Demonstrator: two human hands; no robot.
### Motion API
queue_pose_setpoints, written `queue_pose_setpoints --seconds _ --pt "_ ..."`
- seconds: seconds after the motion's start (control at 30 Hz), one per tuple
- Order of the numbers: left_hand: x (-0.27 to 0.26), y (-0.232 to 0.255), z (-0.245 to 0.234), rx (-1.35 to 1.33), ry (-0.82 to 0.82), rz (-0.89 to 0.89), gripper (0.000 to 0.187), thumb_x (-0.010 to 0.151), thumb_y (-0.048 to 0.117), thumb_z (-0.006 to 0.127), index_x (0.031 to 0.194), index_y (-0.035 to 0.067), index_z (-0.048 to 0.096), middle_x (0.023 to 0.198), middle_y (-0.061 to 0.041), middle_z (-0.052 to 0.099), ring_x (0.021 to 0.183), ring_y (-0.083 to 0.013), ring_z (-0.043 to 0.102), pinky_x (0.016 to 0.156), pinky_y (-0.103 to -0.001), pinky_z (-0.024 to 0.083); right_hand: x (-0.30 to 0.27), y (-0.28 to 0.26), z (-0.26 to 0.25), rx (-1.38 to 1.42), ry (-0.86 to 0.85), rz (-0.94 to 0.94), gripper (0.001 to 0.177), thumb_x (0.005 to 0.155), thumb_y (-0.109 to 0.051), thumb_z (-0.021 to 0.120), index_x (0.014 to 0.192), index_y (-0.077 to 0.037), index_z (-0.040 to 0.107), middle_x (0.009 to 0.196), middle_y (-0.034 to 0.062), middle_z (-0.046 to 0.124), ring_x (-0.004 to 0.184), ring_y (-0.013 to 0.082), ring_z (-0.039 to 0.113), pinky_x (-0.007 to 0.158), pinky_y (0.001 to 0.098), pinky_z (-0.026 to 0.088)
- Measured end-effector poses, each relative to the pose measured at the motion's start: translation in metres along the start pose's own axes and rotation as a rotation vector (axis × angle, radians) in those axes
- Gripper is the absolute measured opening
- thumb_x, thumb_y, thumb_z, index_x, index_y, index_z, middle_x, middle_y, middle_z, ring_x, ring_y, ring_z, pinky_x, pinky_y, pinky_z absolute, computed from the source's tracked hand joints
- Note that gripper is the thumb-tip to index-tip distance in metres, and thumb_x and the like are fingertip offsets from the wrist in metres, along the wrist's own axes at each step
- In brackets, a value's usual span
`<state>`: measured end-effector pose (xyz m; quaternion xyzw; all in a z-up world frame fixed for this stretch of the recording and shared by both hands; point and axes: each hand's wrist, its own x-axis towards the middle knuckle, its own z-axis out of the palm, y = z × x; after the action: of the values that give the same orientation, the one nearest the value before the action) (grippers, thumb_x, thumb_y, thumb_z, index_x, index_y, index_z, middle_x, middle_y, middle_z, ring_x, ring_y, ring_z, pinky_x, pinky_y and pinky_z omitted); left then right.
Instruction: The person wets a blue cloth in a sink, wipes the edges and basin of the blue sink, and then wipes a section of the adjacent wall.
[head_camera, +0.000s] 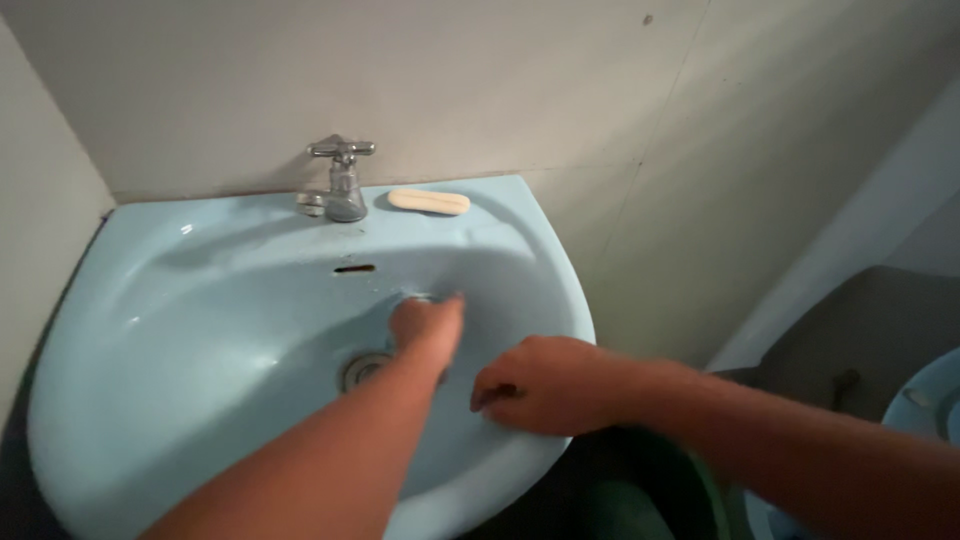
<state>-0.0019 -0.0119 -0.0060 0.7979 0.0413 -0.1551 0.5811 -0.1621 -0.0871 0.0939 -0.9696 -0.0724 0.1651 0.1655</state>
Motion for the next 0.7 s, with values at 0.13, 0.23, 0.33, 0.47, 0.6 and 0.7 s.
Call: queue_pose_setpoints --seconds 0.13,0.23,0.33,0.47,0.6,0.7 --pt "0.015 -0.023 0.032 0.199 -0.027 0.316 0.06 0.077 0.015 0.067 0.134 0.001 0.055 0.139 -0.025 0.051 0.119 -0.0479 0.054 0.098 -0.048 0.046 -0.011 0.019 -0.02 0.134 -0.002 -0.02 0.029 0.092 -0.025 0.06 0.115 -0.014 0.074 0.111 0.0057 0.078 0.105 0.021 0.073 0.096 0.0351 0.054" --pt "0.026 -0.035 0.026 0.257 -0.248 0.422 0.047 0.081 0.015 0.06 0.126 0.004 0.067 0.129 -0.019 0.067 0.119 -0.0374 0.063 0.1 -0.042 0.05 -0.012 0.025 -0.027 0.147 0.083 -0.01 0.03 0.092 -0.024 0.06 0.115 -0.014 0.075 0.112 0.0054 0.079 0.105 0.0198 0.074 0.097 0.0346 0.053" --pt "0.022 -0.042 0.019 0.281 -0.454 0.46 0.044 0.085 0.015 0.057 0.127 0.011 0.07 0.127 -0.014 0.073 0.12 -0.0283 0.067 0.101 -0.037 0.051 -0.004 0.03 -0.031 0.087 0.173 0.056 0.029 0.092 -0.023 0.06 0.115 -0.015 0.076 0.112 0.0056 0.079 0.105 0.0204 0.073 0.097 0.0351 0.054" --pt "-0.001 -0.042 0.006 0.355 -0.614 0.432 0.035 0.098 0.028 0.058 0.125 0.013 0.074 0.124 -0.013 0.076 0.116 -0.0244 0.07 0.1 -0.035 0.049 0.014 0.042 -0.032 0.047 0.207 0.1 0.032 0.093 -0.016 0.056 0.117 -0.016 0.076 0.117 0.0047 0.077 0.111 0.021 0.07 0.101 0.0356 0.05" --pt "-0.034 -0.024 -0.028 0.409 -0.784 0.345 0.04 0.088 0.017 0.059 0.124 0.022 0.078 0.127 -0.003 0.073 0.117 -0.0155 0.065 0.098 -0.033 0.047 0.029 0.045 -0.022 0.003 0.171 0.009 0.035 0.09 -0.016 0.055 0.118 -0.015 0.075 0.117 0.0068 0.077 0.111 0.0232 0.07 0.098 0.0376 0.052" --pt "-0.067 -0.011 -0.062 0.419 -0.837 0.198 0.036 0.092 0.029 0.062 0.123 0.02 0.078 0.123 -0.005 0.073 0.116 -0.0168 0.064 0.096 -0.036 0.05 0.041 0.024 -0.012 0.007 -0.037 0.074 0.034 0.093 -0.024 0.057 0.123 -0.014 0.07 0.117 0.0088 0.076 0.112 0.0245 0.069 0.1 0.0382 0.05"
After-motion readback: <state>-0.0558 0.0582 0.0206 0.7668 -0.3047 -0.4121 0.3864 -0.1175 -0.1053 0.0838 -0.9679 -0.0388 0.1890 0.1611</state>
